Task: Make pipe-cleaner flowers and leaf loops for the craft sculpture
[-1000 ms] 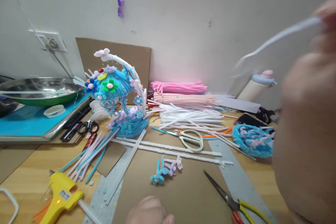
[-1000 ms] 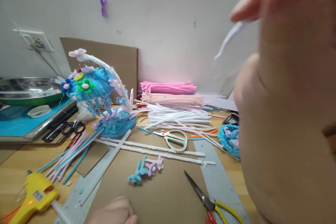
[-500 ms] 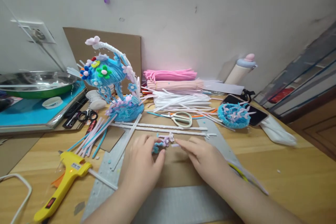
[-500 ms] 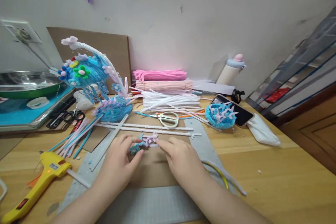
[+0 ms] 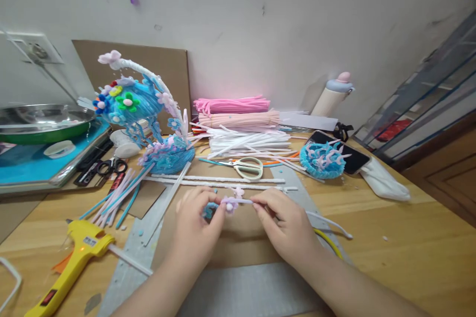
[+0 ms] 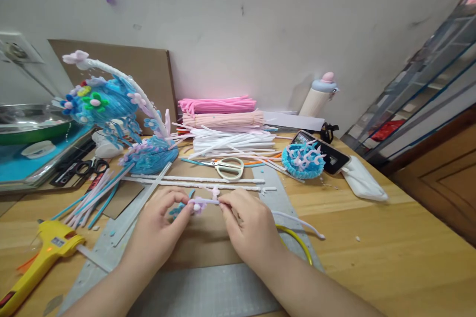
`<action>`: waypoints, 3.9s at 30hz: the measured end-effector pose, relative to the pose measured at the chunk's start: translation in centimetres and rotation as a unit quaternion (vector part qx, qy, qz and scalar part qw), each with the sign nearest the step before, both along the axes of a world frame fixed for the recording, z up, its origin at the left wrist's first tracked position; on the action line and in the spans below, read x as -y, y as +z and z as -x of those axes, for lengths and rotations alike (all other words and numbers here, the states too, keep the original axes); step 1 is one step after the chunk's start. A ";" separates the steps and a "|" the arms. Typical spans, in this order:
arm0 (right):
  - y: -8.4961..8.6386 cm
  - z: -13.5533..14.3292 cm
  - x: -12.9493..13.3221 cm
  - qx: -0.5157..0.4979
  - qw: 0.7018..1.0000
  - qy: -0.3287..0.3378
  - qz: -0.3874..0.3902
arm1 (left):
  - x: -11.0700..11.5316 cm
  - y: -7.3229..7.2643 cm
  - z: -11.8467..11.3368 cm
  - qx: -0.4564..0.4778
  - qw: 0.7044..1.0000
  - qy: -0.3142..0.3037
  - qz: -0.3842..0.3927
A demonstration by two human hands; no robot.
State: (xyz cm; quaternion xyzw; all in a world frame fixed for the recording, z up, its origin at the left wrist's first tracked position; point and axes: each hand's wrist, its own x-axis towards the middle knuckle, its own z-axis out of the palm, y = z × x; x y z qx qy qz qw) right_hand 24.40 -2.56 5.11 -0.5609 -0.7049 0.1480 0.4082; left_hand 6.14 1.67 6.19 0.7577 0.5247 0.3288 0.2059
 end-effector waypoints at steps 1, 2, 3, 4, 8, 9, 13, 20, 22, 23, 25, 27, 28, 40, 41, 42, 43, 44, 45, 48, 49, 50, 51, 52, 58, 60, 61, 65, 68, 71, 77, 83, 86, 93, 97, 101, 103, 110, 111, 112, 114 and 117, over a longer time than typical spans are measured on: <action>0.1 0.0 0.2 -0.010 1.000 0.001 -0.005 | 0.3 0.3 0.1 0.036 0.999 -0.001 0.015; 0.2 0.1 0.3 -0.014 1.000 0.003 -0.007 | 0.5 0.5 0.3 0.063 0.997 -0.002 0.033; 0.3 0.1 0.5 -0.015 1.000 0.007 -0.007 | 0.8 0.6 0.4 0.080 0.996 0.000 0.049; 0.4 0.2 0.6 -0.014 1.000 0.011 -0.009 | 0.9 0.7 0.4 0.091 0.994 0.002 0.064; 0.4 0.5 0.9 0.001 1.000 0.027 -0.016 | 1.1 0.7 0.5 0.129 0.985 -0.007 0.116; 0.3 0.5 0.9 0.006 0.999 0.032 -0.021 | 1.1 0.7 0.5 0.138 0.983 -0.009 0.123; 0.3 0.3 1.0 0.029 0.997 0.047 -0.055 | 1.0 0.6 0.5 0.156 0.980 -0.005 0.125; 0.4 0.2 0.8 0.048 0.996 0.040 -0.063 | 1.1 0.7 0.5 0.158 0.979 -0.016 0.128; 0.5 0.3 0.9 0.049 0.996 0.038 -0.065 | 1.2 0.7 0.5 0.153 0.980 -0.016 0.124; 0.5 0.3 0.9 0.050 0.996 0.038 -0.066 | 1.2 0.6 0.6 0.149 0.981 -0.015 0.121; 0.6 0.2 0.9 0.046 0.996 0.036 -0.064 | 1.0 0.4 0.6 0.138 0.984 -0.010 0.113; 0.8 -0.3 0.7 0.043 0.998 0.012 -0.053 | 0.7 0.1 0.6 0.112 0.990 0.000 0.084; 0.8 -0.7 0.5 0.047 0.998 -0.015 -0.035 | 0.4 0.0 0.6 0.087 0.995 0.004 0.057; 0.5 -2.3 -3.9 0.024 0.988 -0.081 0.126 | -1.1 -1.2 -1.1 -0.181 0.980 0.010 -0.076; 0.5 -2.1 -4.2 0.038 0.990 -0.065 0.124 | -0.9 -1.1 -1.0 -0.172 0.982 0.010 -0.073; 0.5 -1.9 -4.4 0.055 0.989 -0.048 0.129 | -0.8 -0.9 -0.7 -0.159 0.985 0.014 -0.071; 0.6 -1.8 -4.7 0.072 0.987 -0.033 0.141 | -0.6 -0.7 -0.4 -0.145 0.987 0.019 -0.071; 0.7 -1.7 -4.9 0.087 0.984 -0.022 0.153 | -0.5 -0.4 0.0 -0.131 0.989 0.027 -0.070; 0.9 -1.7 -5.2 0.099 0.981 -0.013 0.164 | -0.4 -0.1 0.5 -0.118 0.990 0.035 -0.066; 2.2 -1.8 -6.2 0.128 0.974 0.010 0.185 | -0.3 0.6 2.1 -0.091 0.993 0.060 -0.038; 2.7 -1.9 -6.7 0.141 0.970 0.022 0.196 | -0.3 0.7 2.7 -0.089 0.994 0.065 -0.025; 3.3 -1.9 -7.3 0.155 0.964 0.039 0.213 | -0.3 0.8 3.1 -0.090 0.993 0.069 -0.016; 3.8 -2.0 -7.9 0.171 0.955 0.058 0.236 | -0.3 0.8 3.5 -0.094 0.993 0.070 -0.007; 4.1 -1.9 -8.7 0.187 0.943 0.080 0.262 | -0.3 0.7 3.8 -0.099 0.993 0.072 0.000; 3.2 0.5 -12.4 0.230 0.905 0.124 0.336 | -0.7 0.4 4.8 -0.110 0.990 0.082 0.021; 2.6 1.4 -12.7 0.224 0.915 0.103 0.319 | -0.9 0.6 5.1 -0.107 0.990 0.087 0.008; 2.5 1.7 -12.6 0.218 0.922 0.092 0.306 | -0.8 0.8 5.4 -0.105 0.991 0.088 0.000; 3.8 1.3 -10.6 0.199 0.954 0.040 0.221 | -0.1 1.7 7.7 -0.101 0.991 0.086 -0.030; 5.5 0.0 -7.2 0.195 0.968 0.011 0.160 | 1.1 2.0 10.5 -0.122 0.986 0.099 -0.057; 6.3 -1.1 -2.9 0.210 0.977 0.002 0.044 | 2.4 1.6 13.2 -0.154 0.979 0.122 -0.050; 3.9 -1.5 2.1 0.184 0.981 0.058 -0.009 | 4.1 -0.3 15.5 -0.232 0.967 0.109 -0.011; 0.7 -0.7 1.9 0.100 0.991 0.084 -0.019 | 2.3 -0.7 13.4 -0.262 0.960 0.090 0.039; 0.2 0.1 2.2 0.090 0.989 0.118 -0.021 | -0.3 -0.8 10.9 -0.263 0.958 0.099 0.062; -0.3 0.1 2.0 0.095 0.988 0.119 -0.033 | -3.6 -1.1 7.1 -0.268 0.954 0.127 0.046; -0.6 -0.2 1.5 0.071 0.991 0.110 -0.034 | -2.9 0.0 7.0 -0.244 0.958 0.144 0.039; -0.5 0.1 1.7 0.051 0.993 0.099 -0.031 | -1.6 2.0 6.4 -0.185 0.974 0.127 0.043; 0.0 0.6 2.2 0.029 0.994 0.096 -0.034 | -0.3 2.6 5.3 -0.115 0.987 0.077 0.082; 2.2 3.2 4.2 -0.038 0.995 0.089 0.028 | 5.5 0.0 1.0 0.300 0.857 -0.117 0.402; 2.1 3.4 4.3 -0.033 0.994 0.090 0.049 | 5.9 -0.6 0.9 0.309 0.847 -0.121 0.415; 1.9 3.5 4.3 -0.029 0.993 0.087 0.070 | 6.2 -1.2 0.8 0.315 0.840 -0.119 0.426; 1.2 3.7 4.3 -0.029 0.990 0.079 0.113 | 6.3 -1.8 0.8 0.311 0.834 -0.122 0.439; 0.4 3.7 4.1 -0.040 0.982 0.082 0.164 | 6.1 -1.7 0.9 0.309 0.823 -0.133 0.458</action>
